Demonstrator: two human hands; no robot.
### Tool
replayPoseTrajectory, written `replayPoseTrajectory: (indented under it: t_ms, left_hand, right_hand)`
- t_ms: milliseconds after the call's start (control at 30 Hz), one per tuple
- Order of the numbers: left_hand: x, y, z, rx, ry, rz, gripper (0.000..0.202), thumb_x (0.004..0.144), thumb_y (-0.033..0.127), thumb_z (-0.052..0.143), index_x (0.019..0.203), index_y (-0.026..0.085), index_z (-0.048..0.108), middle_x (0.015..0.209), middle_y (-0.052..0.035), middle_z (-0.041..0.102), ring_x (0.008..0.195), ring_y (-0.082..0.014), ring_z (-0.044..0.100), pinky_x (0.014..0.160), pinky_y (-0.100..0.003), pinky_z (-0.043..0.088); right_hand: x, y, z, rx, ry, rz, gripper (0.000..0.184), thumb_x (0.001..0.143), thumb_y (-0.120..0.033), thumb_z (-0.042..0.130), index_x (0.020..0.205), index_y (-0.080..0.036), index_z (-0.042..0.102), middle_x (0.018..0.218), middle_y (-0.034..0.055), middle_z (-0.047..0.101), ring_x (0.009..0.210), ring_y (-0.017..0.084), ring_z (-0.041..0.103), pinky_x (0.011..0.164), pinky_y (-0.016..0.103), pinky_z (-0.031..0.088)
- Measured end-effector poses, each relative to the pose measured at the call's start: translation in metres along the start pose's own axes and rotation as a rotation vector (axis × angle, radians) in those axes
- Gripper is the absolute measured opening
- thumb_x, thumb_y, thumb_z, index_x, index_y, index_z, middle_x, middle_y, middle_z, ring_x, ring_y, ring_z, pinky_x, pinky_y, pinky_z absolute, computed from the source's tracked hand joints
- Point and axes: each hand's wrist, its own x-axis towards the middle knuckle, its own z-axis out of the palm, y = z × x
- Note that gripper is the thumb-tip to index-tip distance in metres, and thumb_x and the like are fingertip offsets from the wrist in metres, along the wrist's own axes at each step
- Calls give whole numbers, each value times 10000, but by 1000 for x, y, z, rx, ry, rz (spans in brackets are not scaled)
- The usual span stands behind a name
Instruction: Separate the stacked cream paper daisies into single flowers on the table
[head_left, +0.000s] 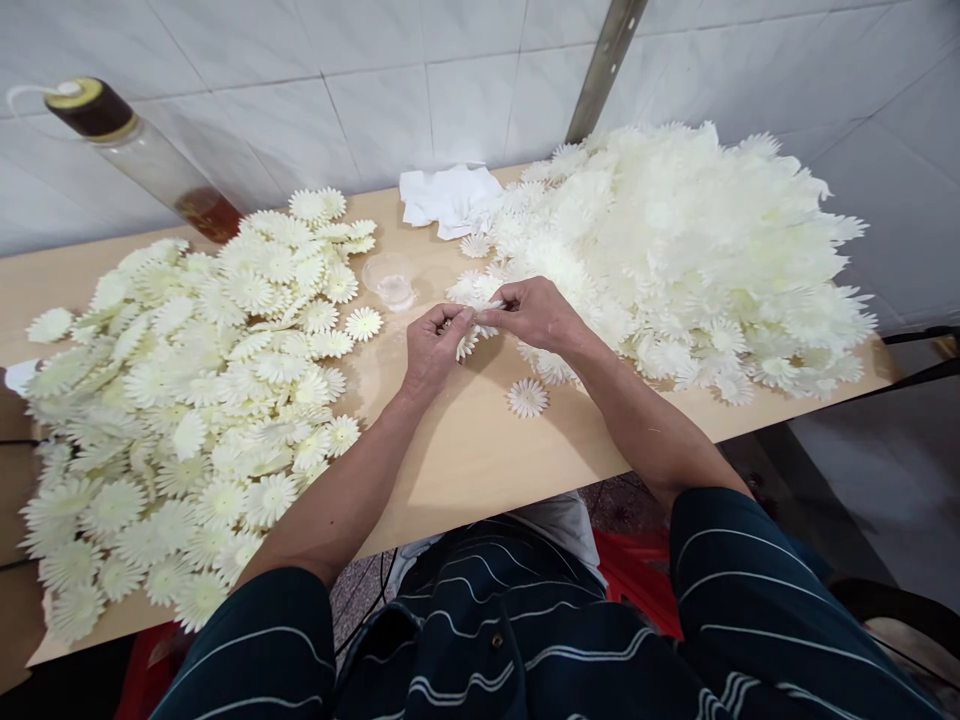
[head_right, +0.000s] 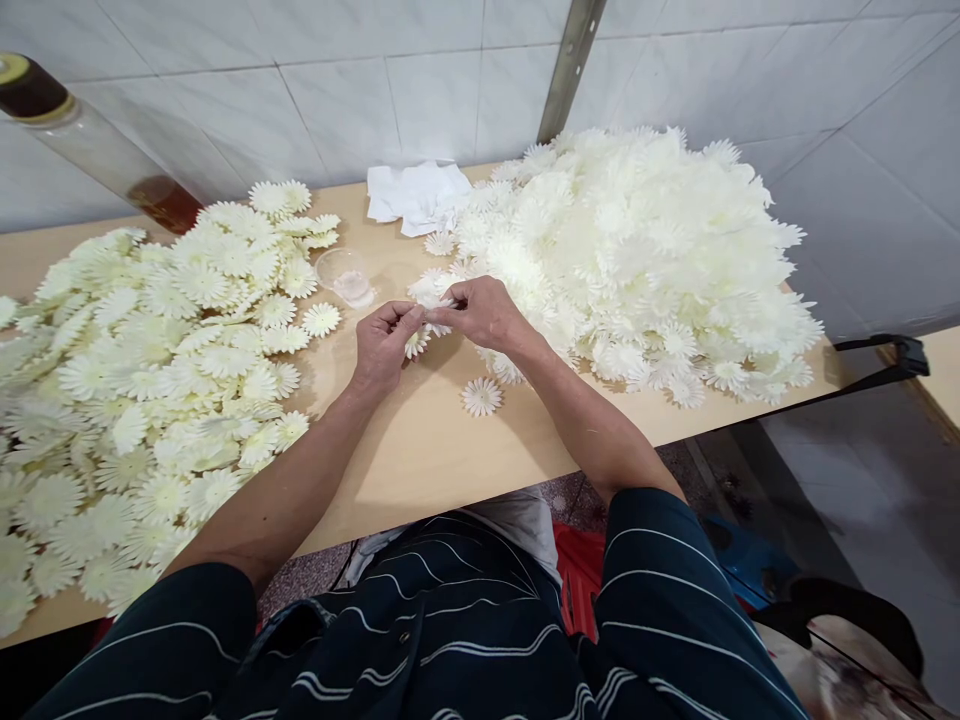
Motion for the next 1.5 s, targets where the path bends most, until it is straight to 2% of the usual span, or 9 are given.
replayPoseTrajectory:
  t_ms: [200,400,767,1067,1133,1200,1300,1400,1500]
  left_hand:
    - [1,-4,1,-14,21,-16,460,836,618,925,763,215,713,659,18,627,646,-139,587,541,-247,452]
    - [-1,-5,3,-37,70,-22,484,843,662,908,796,220,716,641,36,598,548,-109,494,466,-243,429]
    - [1,-3,6,-136,133,-60,570,856,748,872,844,231,633,617,64,565,436,-90,502,359,-234,361]
    - [-1,-2,7,-143,125,-60,570,858,743,882,827,225,645,601,56,574,420,-87,504,355,-227,351]
    - [-1,-1,7,-147,119,-60,572,831,740,902,819,221,663,598,56,577,417,-86,506,351,-222,353]
    - [-2,-1,7,-147,120,-58,562,800,728,925,821,214,699,598,56,578,419,-86,511,351,-221,360]
    - [-2,0,8,-122,128,-58,521,799,694,936,863,206,768,601,55,584,428,-88,517,356,-224,366]
    - [-3,0,8,-99,123,-61,492,817,669,936,901,200,815,608,46,611,433,-91,514,363,-232,370]
    - [-3,-1,7,-95,123,-54,481,816,660,942,900,198,838,599,45,613,431,-93,501,368,-238,375]
  right_hand:
    - [0,0,0,-51,23,17,740,680,-879,878,601,-207,579,583,-28,455,636,123,373,578,323,255]
    - [1,-1,-5,-60,-97,-2,719,723,-860,879,615,-201,612,557,-44,412,602,114,371,565,310,256]
    - [-7,-6,-31,42,-66,47,426,881,-493,867,669,-209,632,528,-55,452,516,98,388,505,298,311]
    - [3,15,-28,22,57,56,172,923,-319,729,803,-195,723,554,-36,513,471,109,403,484,300,352]
    - [7,25,-32,-84,160,18,140,932,-320,707,909,-193,761,630,7,632,532,154,519,560,337,479]
    - [12,35,-40,-257,337,-50,207,950,-336,698,1060,-193,799,842,90,790,734,240,699,775,433,614]
    - [16,46,-54,-452,555,-122,339,1018,-423,673,1218,-191,818,1249,209,833,1094,355,782,1066,568,598]
    - [13,42,-58,-444,626,-153,478,1090,-584,599,1257,-202,831,1385,239,789,1129,363,779,1062,558,599]
    - [6,22,-42,-285,538,-175,600,1103,-718,528,1156,-209,840,1227,188,832,972,292,755,955,484,611]
